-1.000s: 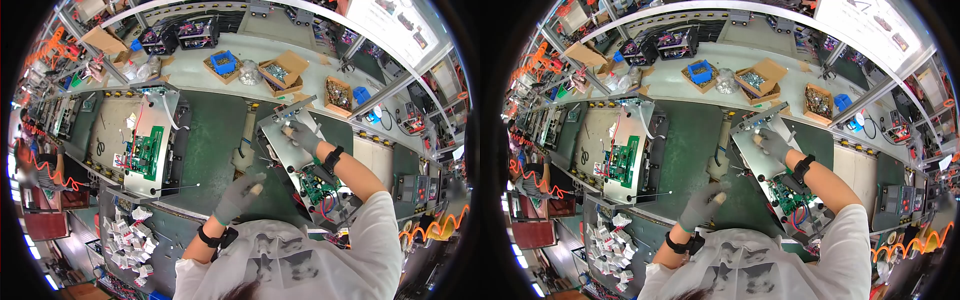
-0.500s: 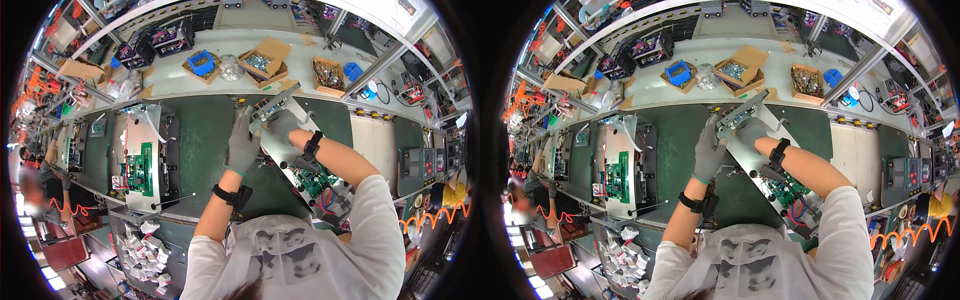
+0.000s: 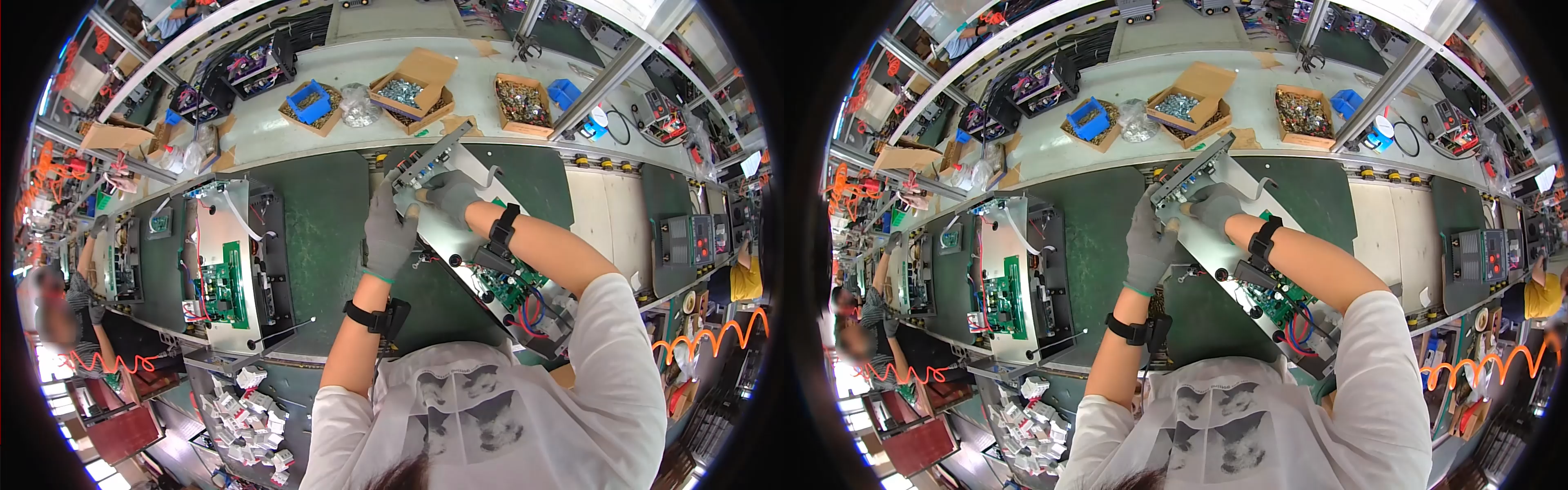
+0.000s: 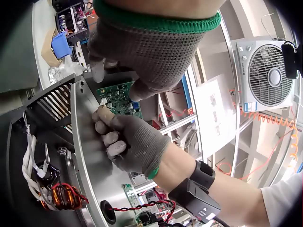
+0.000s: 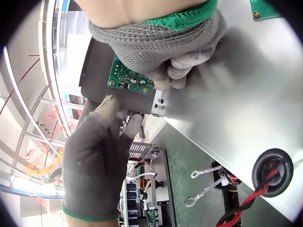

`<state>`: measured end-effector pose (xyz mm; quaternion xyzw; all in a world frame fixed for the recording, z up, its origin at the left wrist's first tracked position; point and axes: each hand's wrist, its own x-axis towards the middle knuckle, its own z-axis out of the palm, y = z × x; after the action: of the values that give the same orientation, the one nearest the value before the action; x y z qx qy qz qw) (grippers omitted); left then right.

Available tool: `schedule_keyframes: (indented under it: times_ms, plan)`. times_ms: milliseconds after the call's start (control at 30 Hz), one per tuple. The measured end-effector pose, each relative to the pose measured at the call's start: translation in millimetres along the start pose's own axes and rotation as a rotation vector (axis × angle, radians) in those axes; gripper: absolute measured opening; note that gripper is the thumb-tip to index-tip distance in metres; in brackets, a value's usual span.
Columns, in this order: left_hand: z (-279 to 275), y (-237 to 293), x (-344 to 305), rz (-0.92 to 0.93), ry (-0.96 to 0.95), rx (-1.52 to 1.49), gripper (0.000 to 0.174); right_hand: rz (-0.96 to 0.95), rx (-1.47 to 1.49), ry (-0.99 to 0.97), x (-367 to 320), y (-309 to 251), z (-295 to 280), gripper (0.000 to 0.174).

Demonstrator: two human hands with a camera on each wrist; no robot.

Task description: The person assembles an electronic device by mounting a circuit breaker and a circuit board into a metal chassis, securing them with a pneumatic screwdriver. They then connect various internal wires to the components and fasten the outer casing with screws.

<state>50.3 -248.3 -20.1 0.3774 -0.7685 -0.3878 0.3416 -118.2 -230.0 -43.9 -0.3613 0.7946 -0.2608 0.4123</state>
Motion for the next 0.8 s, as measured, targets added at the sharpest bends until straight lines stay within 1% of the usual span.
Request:
schedule_keyframes:
  times_ms: [167,233,300,367,400,467,600,700,800]
  plan:
    - [1.8,-0.9,-1.5,-0.027,-0.006,0.04,0.061,0.012,0.116,-0.001,-8.6,-3.4,-1.2,0.041]
    - [3.1,-5.8,-1.0,-0.032,-0.011,0.038,0.061,0.001,0.135,0.015,-1.4,4.3,5.3,0.04]
    - [6.6,-15.9,-1.9,0.046,0.043,0.119,0.067,-0.011,0.153,0.029,4.3,4.6,4.7,0.04]
    - [7.5,-15.7,-2.3,0.028,0.036,0.12,0.067,0.079,0.164,-0.085,9.4,-2.4,-4.2,0.037]
    - [6.8,-13.3,-2.3,0.01,0.029,0.121,0.066,0.079,0.163,-0.085,4.5,-6.2,-6.7,0.037]
    - [6.4,-10.9,-2.1,0.011,0.027,0.11,0.066,-0.023,0.08,-0.059,-5.0,-12.7,-11.4,0.036]
    - [7.7,-11.0,-2.3,0.043,0.052,0.077,0.063,-0.004,0.072,-0.041,-2.4,-6.4,-6.9,0.038]
    - [5.9,-8.9,-1.8,0.066,0.045,0.068,0.064,-0.023,0.14,0.013,0.4,1.2,1.5,0.035]
    - [2.4,-5.7,-1.5,0.03,0.009,0.072,0.067,0.001,0.133,0.024,-1.9,-1.6,-0.6,0.037]
